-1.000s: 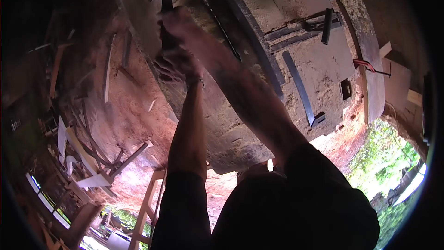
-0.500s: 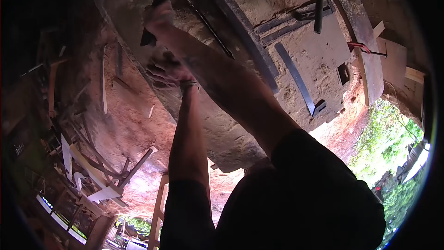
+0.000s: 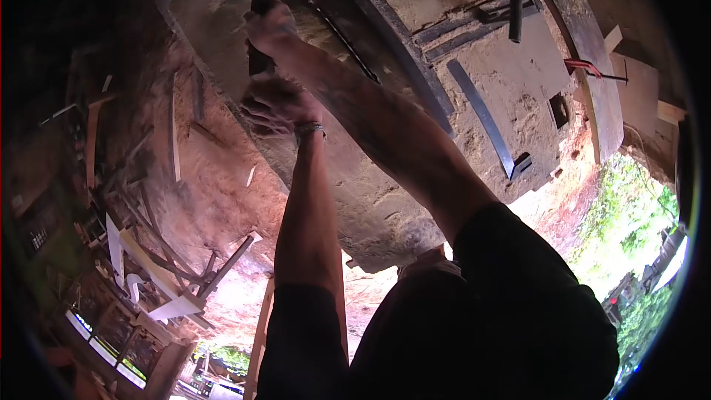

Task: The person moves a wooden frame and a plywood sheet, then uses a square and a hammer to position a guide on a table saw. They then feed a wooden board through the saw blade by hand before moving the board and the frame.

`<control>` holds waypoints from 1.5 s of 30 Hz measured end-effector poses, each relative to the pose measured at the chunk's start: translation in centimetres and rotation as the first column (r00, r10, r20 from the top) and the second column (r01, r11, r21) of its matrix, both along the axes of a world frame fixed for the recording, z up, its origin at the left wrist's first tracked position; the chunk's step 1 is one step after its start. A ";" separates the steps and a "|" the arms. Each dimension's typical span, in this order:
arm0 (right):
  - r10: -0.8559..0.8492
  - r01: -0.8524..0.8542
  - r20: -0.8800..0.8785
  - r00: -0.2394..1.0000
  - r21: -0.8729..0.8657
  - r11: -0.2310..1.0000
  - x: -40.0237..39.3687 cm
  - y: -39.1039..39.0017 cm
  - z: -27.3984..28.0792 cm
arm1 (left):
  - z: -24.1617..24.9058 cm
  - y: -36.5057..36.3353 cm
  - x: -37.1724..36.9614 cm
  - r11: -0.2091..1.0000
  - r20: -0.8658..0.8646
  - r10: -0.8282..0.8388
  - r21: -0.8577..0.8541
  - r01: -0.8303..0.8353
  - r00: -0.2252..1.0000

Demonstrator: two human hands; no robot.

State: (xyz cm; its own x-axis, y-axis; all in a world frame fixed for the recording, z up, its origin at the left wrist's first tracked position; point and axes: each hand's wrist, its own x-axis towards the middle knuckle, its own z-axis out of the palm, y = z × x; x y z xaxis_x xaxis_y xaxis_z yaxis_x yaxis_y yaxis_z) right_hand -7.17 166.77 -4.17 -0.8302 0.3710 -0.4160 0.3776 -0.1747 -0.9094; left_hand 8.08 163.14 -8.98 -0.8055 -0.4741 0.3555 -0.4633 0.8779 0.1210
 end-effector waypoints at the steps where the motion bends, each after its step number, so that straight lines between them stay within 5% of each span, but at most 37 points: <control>1: -0.048 0.046 0.019 0.999 0.103 0.994 -0.5 -0.1 -0.1 | -0.2 -0.2 0.0 1.000 -0.023 -0.014 -0.002 0.014 1.000; 2: -0.095 0.086 0.035 0.995 0.203 0.975 -0.9 -0.3 -0.3 | -0.5 -0.3 0.0 1.000 -0.045 -0.028 -0.004 0.028 0.999; 7: 0.090 -0.084 0.052 0.995 -0.109 0.990 1.6 -0.8 1.6 | -1.2 -0.3 -0.3 0.999 -0.089 -0.022 -0.041 0.018 0.996; 12: 0.216 -0.231 -0.087 0.973 -0.468 0.853 14.6 4.4 10.7 | -0.9 -0.1 0.0 0.999 -0.094 0.000 -0.051 -0.004 0.996; 13: 0.224 -0.313 -0.240 0.945 -0.455 0.834 17.8 5.6 10.9 | -0.9 0.2 0.1 0.999 -0.093 0.011 -0.051 -0.016 0.996; 14: 0.227 -0.394 -0.390 0.892 -0.427 0.814 20.6 6.7 10.7 | -0.9 0.3 0.1 0.998 -0.095 0.017 -0.051 -0.022 0.995; 16: 0.371 -0.471 -0.382 0.846 -0.212 0.856 25.7 10.0 10.8 | -0.9 0.1 0.2 0.997 -0.111 0.043 -0.061 -0.050 0.993; 18: 0.509 -0.537 -0.336 0.792 0.011 0.843 30.7 13.3 11.0 | -1.6 0.0 -0.4 0.995 -0.131 0.058 -0.073 -0.068 0.990; 20: 0.579 -0.567 -0.020 0.815 0.178 0.804 35.4 15.7 11.2 | -1.4 -0.4 -0.8 0.997 -0.133 0.057 -0.051 -0.064 0.990; 22: 0.521 -0.398 -0.080 0.850 0.551 0.734 41.3 17.6 7.3 | -1.1 -0.5 -0.9 1.000 -0.118 0.018 0.000 -0.018 0.993; 25: 0.571 -0.589 0.185 0.800 0.424 0.688 44.8 20.7 7.5 | -0.5 -0.3 -0.5 0.999 -0.101 0.036 0.009 -0.036 0.994; 31: 0.585 -0.412 -0.005 0.811 0.706 0.577 46.3 25.4 7.0 | -0.1 -0.2 -0.4 0.994 -0.029 0.044 0.104 -0.041 0.999; 33: 0.537 -0.400 0.011 0.843 0.680 0.614 43.6 27.8 7.6 | -0.9 -0.9 -0.7 0.996 -0.071 0.030 0.090 -0.024 0.997; 36: 0.388 -0.213 0.099 0.916 0.941 0.263 41.8 31.3 7.0 | -4.5 -3.0 -0.9 0.995 -0.224 -0.099 -0.030 0.095 0.970; 38: 0.437 -0.195 0.138 0.889 0.977 0.088 42.7 33.4 4.8 | -5.5 -4.6 0.5 0.978 -0.178 -0.196 -0.104 0.179 0.964; 39: 0.395 -0.389 0.288 0.872 0.898 0.206 43.3 34.3 4.8 | -5.0 -4.0 1.7 0.966 -0.188 -0.260 -0.056 0.254 0.947; 43: 0.549 -0.219 0.151 0.822 0.974 0.060 44.9 36.4 1.4 | -1.7 -1.9 9.6 0.885 -0.116 -0.440 0.113 0.452 0.891; 45: 0.573 -0.279 0.184 0.799 0.957 0.080 44.7 36.5 2.0 | 0.0 -0.7 14.3 0.851 -0.180 -0.487 0.121 0.511 0.855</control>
